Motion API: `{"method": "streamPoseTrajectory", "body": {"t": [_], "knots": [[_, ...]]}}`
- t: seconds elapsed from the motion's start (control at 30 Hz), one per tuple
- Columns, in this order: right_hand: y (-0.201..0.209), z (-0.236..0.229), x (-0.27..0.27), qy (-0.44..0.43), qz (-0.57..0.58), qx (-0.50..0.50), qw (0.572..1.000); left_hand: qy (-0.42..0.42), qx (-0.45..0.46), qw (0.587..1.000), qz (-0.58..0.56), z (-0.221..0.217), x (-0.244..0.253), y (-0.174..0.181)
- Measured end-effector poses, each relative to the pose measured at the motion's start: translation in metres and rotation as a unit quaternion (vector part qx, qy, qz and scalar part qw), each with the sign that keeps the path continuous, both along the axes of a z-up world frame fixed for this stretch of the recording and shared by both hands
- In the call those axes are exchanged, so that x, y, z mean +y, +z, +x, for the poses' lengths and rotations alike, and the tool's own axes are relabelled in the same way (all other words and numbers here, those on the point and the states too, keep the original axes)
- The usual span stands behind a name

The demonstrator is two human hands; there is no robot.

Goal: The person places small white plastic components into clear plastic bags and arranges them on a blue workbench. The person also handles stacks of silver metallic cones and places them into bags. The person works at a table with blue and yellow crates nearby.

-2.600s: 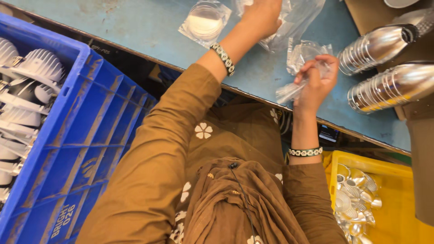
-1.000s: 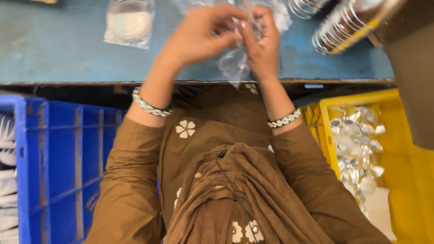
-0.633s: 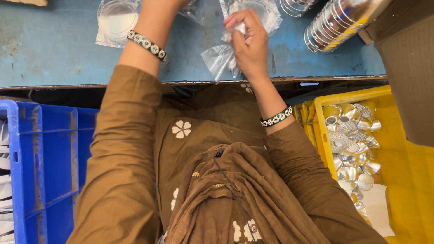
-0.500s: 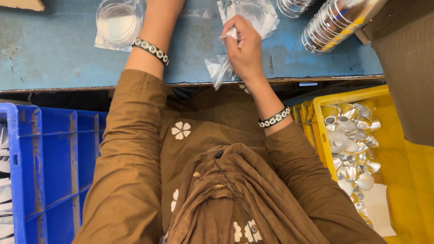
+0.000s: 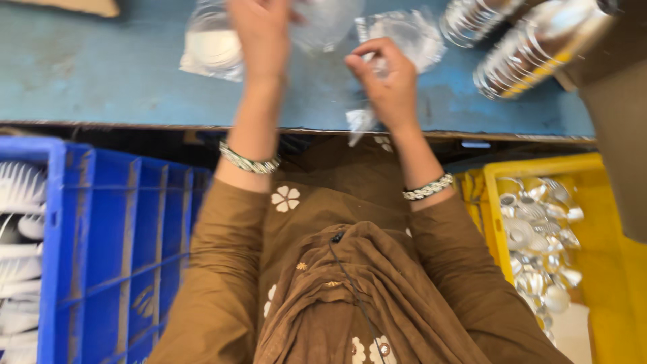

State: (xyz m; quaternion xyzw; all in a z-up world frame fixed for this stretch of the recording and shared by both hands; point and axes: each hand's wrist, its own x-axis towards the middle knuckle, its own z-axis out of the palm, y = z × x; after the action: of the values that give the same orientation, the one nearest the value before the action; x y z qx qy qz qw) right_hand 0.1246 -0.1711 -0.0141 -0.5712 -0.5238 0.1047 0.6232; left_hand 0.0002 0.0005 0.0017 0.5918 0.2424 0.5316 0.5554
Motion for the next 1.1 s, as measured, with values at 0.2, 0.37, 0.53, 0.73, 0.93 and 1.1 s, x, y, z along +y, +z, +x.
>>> {"method": "streamPoseTrajectory", "body": {"t": [0.2,0.37,0.53,0.73,0.93,1.1], "knots": [[-0.001,0.004,-0.005,0.005,0.019,0.081,0.997,-0.197,-0.133,0.958,-0.159,0.002,-0.075,-0.009],[-0.005,0.009,-0.006,0.04,0.041,0.277,0.959,-0.23,-0.16,0.935,-0.216,-0.007,-0.073,-0.007],[-0.006,0.012,-0.008,0.064,0.045,0.287,0.955,-0.269,-0.176,0.92,-0.223,-0.029,-0.055,-0.023],[-0.003,0.005,-0.009,0.022,0.024,0.191,0.981,-0.205,-0.136,0.963,-0.106,-0.035,-0.055,-0.034],[-0.005,0.001,-0.008,-0.041,0.014,0.162,0.986,-0.195,-0.165,0.965,-0.062,-0.032,-0.058,-0.037],[-0.006,0.002,-0.01,-0.028,0.016,0.181,0.983,-0.093,-0.071,0.993,-0.001,-0.035,-0.067,-0.028]]}}
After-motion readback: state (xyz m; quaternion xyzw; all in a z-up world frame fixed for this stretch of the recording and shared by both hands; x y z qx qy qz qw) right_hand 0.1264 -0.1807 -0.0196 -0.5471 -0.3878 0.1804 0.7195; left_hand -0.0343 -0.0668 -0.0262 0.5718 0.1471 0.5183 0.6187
